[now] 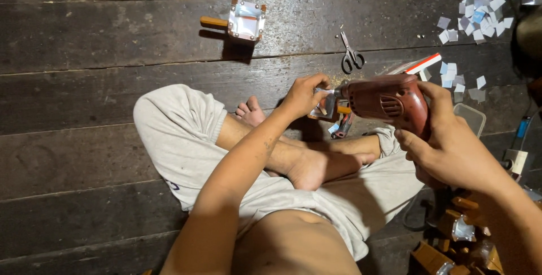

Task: The person sits on the floor assembling small wooden dustpans by attaching metal corner brackets. They use a power drill to drive screws into the brackets and a hammer to tap them into place, handling multiple dustpan units sequentially.

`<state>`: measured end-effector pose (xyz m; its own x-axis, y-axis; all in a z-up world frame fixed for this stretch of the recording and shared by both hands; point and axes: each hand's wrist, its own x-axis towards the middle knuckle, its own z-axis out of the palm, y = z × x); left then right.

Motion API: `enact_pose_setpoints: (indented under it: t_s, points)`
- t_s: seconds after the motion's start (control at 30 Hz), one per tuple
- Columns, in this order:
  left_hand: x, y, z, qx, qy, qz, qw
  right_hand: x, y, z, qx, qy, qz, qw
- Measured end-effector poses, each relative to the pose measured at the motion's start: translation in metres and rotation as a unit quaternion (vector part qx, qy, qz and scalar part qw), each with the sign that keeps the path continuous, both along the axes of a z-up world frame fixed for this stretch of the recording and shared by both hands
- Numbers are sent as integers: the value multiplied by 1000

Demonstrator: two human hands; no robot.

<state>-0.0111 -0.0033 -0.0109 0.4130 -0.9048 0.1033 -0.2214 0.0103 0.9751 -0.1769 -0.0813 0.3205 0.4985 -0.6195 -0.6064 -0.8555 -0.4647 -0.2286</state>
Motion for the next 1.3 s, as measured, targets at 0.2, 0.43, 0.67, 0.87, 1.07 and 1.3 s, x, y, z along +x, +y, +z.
enact_pose_setpoints:
  t_s: [0.2, 0.43, 0.67, 0.87, 1.07, 1.3]
  points:
    - [-1, -1, -3, 2, -19, -4, 1000, -3, 0, -5, -6, -37, 32, 999]
    - [0, -1, -2, 10, -6, -10, 1000, -5, 0, -7, -9, -33, 25, 999]
    - [0, -1, 5, 59, 27, -25, 998, 2, 2, -4, -4, -24, 15, 1000]
    - [0, 0, 5, 45, 30, -13, 998, -5, 3, 1, -35, -71, -16, 997]
    - [-3, 1, 2, 42, 62, -1, 997, -20, 15, 22, -70, -125, -45, 989]
    - [0, 4, 25, 115, 153, -7, 982, -22, 14, -5, -11, -228, -93, 969]
